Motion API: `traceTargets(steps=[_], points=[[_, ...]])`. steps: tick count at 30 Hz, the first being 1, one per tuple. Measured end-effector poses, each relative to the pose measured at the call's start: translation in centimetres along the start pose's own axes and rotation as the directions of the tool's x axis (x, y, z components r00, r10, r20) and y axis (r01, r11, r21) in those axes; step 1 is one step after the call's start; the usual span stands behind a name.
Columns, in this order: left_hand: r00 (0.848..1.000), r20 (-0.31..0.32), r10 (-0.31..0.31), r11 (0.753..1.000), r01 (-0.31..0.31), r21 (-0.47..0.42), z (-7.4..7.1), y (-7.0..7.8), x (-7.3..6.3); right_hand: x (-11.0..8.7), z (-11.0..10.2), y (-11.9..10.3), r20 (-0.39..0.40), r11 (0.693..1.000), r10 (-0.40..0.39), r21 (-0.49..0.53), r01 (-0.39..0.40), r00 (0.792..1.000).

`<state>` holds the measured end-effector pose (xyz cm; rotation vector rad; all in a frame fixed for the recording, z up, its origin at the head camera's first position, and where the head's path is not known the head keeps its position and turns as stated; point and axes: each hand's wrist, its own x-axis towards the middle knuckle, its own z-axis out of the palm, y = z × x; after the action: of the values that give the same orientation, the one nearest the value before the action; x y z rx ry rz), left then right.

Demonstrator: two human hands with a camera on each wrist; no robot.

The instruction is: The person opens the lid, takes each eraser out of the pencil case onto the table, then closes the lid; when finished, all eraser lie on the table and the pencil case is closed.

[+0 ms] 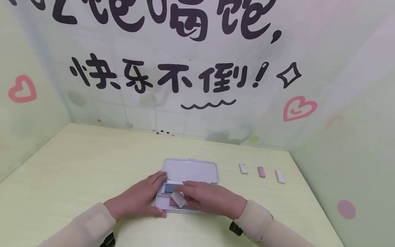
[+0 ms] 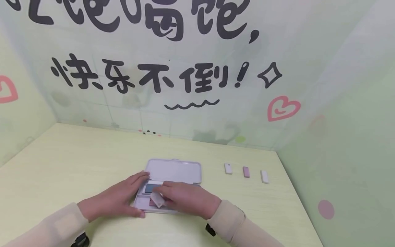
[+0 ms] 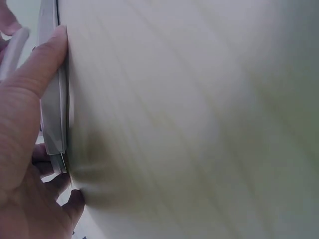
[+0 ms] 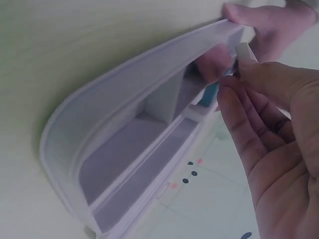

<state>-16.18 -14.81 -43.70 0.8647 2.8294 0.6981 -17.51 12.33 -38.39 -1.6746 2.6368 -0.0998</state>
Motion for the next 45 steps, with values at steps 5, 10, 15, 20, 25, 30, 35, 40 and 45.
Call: traceTargets(steps=[5,10,15,20,25,30,35,40,45], points=[[1.0,0.007,-0.018,1.0,0.018,-0.007,0.1,0.2,0.0,0.1,-0.8,-0.2,-0.014,0.918,0.115,0.383,-0.101,0.993],[0.999,0.014,-0.03,0.999,0.03,-0.013,0.1,0.2,0.0,0.0,-1.1,-0.4,-0.09,0.841,0.133,0.538,-0.064,0.987],[0.999,0.019,-0.031,0.999,0.031,-0.017,0.1,0.1,0.1,-0.2,-1.3,-0.5,-0.121,0.803,0.157,0.594,-0.055,0.98],[0.999,0.02,-0.033,0.999,0.034,-0.016,0.2,0.0,0.1,-0.3,-1.3,-0.5,-0.123,0.757,0.195,0.65,-0.069,0.973],[1.0,0.013,-0.025,1.0,0.025,-0.009,0.3,-0.1,0.1,-0.5,-1.1,-0.5,-0.109,0.717,0.236,0.69,-0.097,0.965],[1.0,0.009,-0.018,1.0,0.018,-0.006,0.3,-0.2,0.1,-1.3,-0.8,-0.3,-0.087,0.702,0.279,0.698,-0.141,0.956],[1.0,0.008,-0.017,1.0,0.017,-0.005,0.2,0.0,0.2,-3.1,-0.6,0.5,-0.082,0.688,0.328,0.704,-0.178,0.941],[1.0,0.009,-0.012,1.0,0.012,0.004,0.0,0.1,0.2,-5.7,-0.4,1.5,-0.076,0.677,0.391,0.699,-0.23,0.917],[1.0,0.016,-0.023,1.0,0.023,0.002,0.1,0.0,0.2,-8.8,0.2,2.9,-0.083,0.683,0.452,0.673,-0.285,0.888]])
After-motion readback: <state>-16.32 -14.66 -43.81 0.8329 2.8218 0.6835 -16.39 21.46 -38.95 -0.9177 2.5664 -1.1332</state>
